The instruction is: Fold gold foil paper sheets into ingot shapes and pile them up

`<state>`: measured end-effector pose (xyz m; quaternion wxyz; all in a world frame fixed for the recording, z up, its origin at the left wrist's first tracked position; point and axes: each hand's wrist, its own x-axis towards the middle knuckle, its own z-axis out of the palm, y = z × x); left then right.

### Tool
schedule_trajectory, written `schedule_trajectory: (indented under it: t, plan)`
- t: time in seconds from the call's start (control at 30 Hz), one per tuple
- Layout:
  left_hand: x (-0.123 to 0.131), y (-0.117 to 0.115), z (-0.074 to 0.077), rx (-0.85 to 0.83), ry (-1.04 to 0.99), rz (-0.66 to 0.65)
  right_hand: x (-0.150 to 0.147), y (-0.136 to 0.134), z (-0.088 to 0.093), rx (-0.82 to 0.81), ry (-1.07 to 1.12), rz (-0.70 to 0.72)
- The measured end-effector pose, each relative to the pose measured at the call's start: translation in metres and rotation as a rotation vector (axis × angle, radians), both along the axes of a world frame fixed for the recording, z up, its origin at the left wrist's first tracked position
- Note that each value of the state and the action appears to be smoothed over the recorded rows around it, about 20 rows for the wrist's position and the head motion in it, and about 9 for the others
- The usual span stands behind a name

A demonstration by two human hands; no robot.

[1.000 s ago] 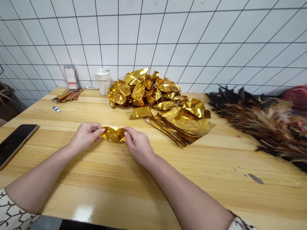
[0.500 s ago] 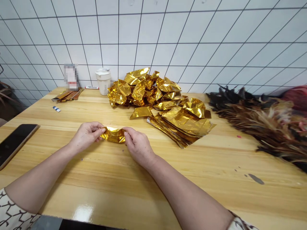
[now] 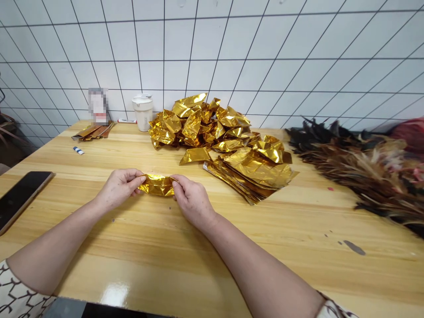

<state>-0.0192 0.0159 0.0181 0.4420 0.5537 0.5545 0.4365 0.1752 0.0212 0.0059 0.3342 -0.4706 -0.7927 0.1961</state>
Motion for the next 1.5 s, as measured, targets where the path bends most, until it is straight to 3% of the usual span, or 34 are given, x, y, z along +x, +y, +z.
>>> schedule_trajectory:
  t: [0.37, 1.23, 1.5]
  plan:
    - [-0.001, 0.002, -0.008, 0.029, 0.015, -0.013, -0.001, -0.002, 0.003, 0.015, -0.072, 0.029]
    - [0.001, 0.000, -0.002, -0.031, -0.032, 0.005, -0.002, -0.003, 0.004, 0.023, -0.066, 0.026]
    - [-0.006, 0.006, -0.010, -0.003, 0.000, 0.013, 0.008, 0.004, 0.002, 0.144, -0.031, -0.001]
